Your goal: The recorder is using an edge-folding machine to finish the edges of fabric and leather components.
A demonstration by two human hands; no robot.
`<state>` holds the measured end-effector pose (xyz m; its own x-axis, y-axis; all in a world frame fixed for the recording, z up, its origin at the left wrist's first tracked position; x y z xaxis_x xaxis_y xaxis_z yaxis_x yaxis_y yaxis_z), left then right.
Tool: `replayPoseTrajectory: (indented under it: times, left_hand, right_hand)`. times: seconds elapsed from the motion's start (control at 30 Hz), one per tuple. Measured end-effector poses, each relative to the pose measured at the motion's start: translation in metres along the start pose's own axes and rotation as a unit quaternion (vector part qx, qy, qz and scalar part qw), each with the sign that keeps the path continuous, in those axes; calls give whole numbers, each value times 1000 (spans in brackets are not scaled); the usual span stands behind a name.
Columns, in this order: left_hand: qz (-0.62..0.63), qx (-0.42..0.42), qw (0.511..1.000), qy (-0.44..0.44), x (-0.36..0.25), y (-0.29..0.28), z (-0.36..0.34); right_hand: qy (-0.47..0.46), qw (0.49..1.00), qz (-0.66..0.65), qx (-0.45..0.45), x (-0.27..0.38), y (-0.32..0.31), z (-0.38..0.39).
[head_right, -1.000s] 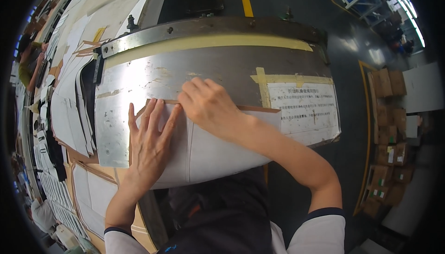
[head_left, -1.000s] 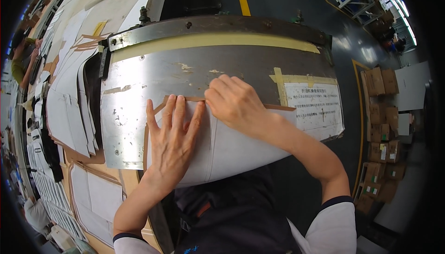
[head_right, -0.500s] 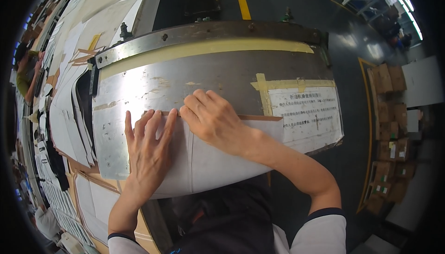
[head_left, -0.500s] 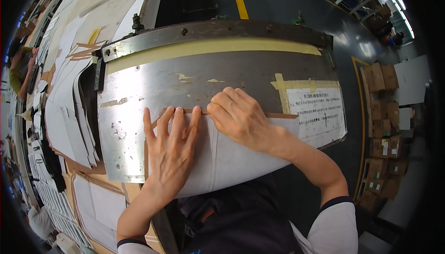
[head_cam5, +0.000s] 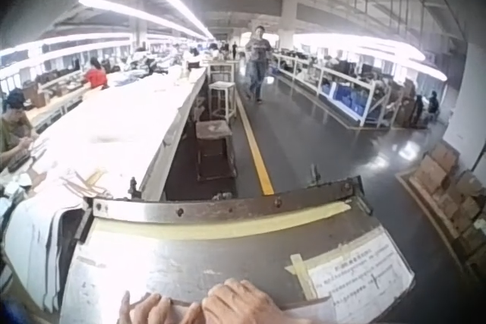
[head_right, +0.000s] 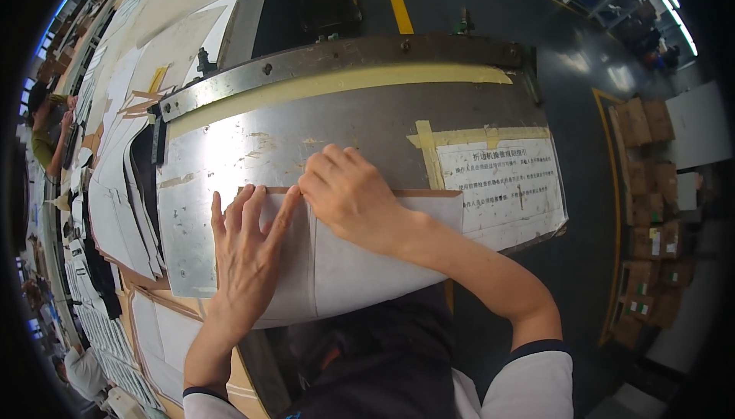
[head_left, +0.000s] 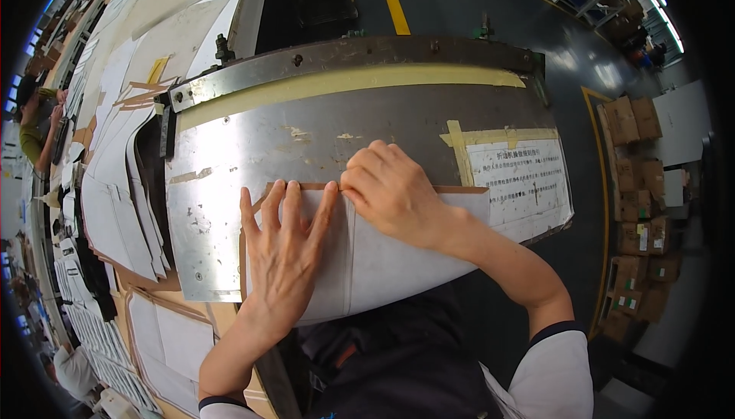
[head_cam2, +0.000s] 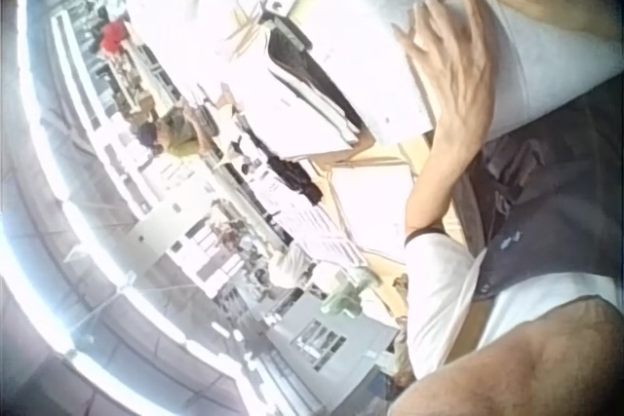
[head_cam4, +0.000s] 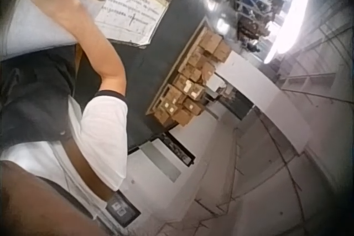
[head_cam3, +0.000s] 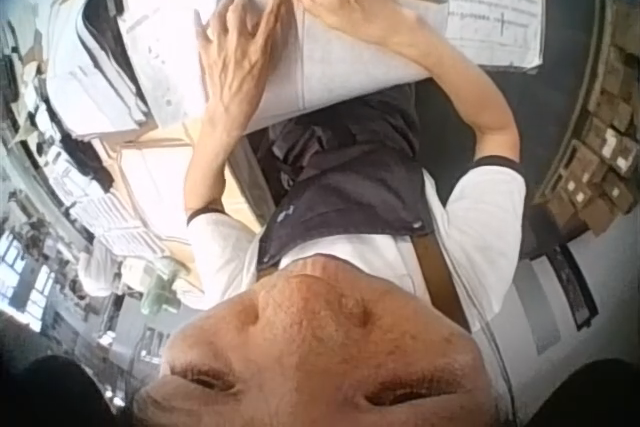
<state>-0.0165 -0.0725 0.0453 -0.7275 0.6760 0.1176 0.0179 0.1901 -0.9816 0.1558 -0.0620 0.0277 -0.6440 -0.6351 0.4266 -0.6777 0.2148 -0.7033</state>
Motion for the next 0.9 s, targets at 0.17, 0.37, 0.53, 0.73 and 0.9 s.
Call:
replayPoseTrajectory:
  times: [0.17,0.37,0.53,0.73,0.9]
  left_hand:
    - [67,-43,996,-27,7,5,10]
    - [65,-33,997,-30,7,1,1]
    - [40,-47,998,-18,8,3,3]
    - [19,-45,999,-13,2,0,3]
    - [18,-43,999,-9,0,0,5]
  right_hand:
    - [77,995,-64,-10,-3,-9,5]
    - [15,1000,2,19,7,-3,8]
    - [-92,987,125,36,17,-3,9]
    - [-53,995,74,45,15,-16,17]
    - [-38,998,55,20,14,-20,25]
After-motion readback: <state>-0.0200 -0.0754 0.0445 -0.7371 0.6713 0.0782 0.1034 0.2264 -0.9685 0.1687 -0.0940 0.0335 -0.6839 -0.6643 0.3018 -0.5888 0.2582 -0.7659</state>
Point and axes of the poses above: each hand's wrist, its own z-axis away from the middle knuckle, its own y-axis out of the palm, x = y × z, the point moved 4 cm from there along -z, towards the middle knuckle, and after that the axes turned 5 degrees about -z, right-handed, at the moved point
